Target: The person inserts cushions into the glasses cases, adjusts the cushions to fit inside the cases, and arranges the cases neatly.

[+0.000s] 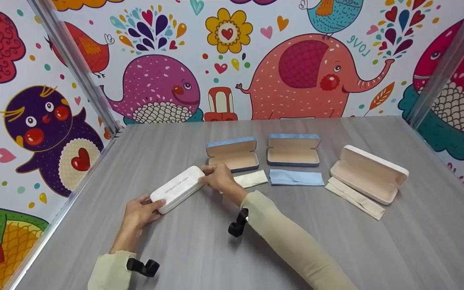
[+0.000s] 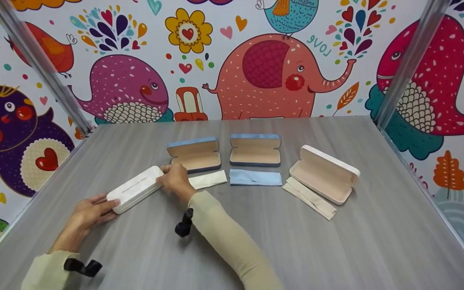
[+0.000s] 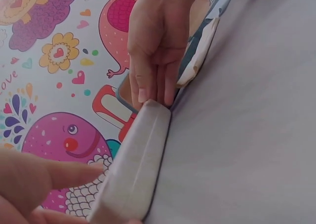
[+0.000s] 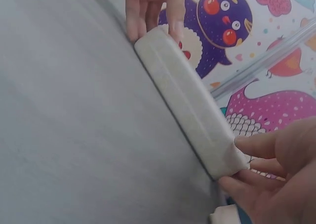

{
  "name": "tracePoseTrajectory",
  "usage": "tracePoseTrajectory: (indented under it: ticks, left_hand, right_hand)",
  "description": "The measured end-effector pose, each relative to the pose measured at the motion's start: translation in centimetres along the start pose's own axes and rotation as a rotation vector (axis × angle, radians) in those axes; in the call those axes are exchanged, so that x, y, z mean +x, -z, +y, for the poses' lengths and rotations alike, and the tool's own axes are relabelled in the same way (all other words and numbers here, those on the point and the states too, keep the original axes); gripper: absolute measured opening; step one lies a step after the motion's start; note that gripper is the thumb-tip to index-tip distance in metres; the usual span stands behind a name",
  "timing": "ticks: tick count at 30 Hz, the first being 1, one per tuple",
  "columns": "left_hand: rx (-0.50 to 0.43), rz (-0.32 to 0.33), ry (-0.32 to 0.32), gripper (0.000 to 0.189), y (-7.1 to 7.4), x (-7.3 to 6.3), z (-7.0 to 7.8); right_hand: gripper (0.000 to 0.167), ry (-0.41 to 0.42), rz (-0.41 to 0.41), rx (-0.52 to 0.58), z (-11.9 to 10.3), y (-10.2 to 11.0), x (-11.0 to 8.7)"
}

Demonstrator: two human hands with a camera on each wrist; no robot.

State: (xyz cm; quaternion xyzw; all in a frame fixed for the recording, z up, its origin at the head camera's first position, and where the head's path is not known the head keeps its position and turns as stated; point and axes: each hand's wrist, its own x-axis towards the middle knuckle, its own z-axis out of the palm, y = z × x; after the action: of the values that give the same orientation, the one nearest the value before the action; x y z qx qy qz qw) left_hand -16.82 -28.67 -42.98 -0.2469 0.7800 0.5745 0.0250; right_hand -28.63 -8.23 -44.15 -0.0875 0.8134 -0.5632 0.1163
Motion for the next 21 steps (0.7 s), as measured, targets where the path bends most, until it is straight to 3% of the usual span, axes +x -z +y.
tracePoseTrajectory:
  ticks: [5,9,14,21]
  left_hand:
    - [0.146,0.071,-0.058,0.068,0.1,-0.9,1.5]
    - [0.196,0.134,-0.138,0.063,-0.1,-1.6,2.7]
    - [0.185,0.141,-0.197,0.057,-0.9,-2.2,3.7]
    - [0.118,0.124,-0.197,0.048,-2.0,-2.2,3.9]
  right_hand:
    - [0.041,-0.033,-0.046,0.012,-0.9,1.5,-0.6]
    - [0.045,-0.042,-0.087,0.060,-1.8,3.1,-1.2]
    - [0.048,-0.030,-0.129,0.098,-2.5,5.2,-1.9]
    - [0.054,-0.023,-0.162,0.116,-2.6,8.3,-2.9]
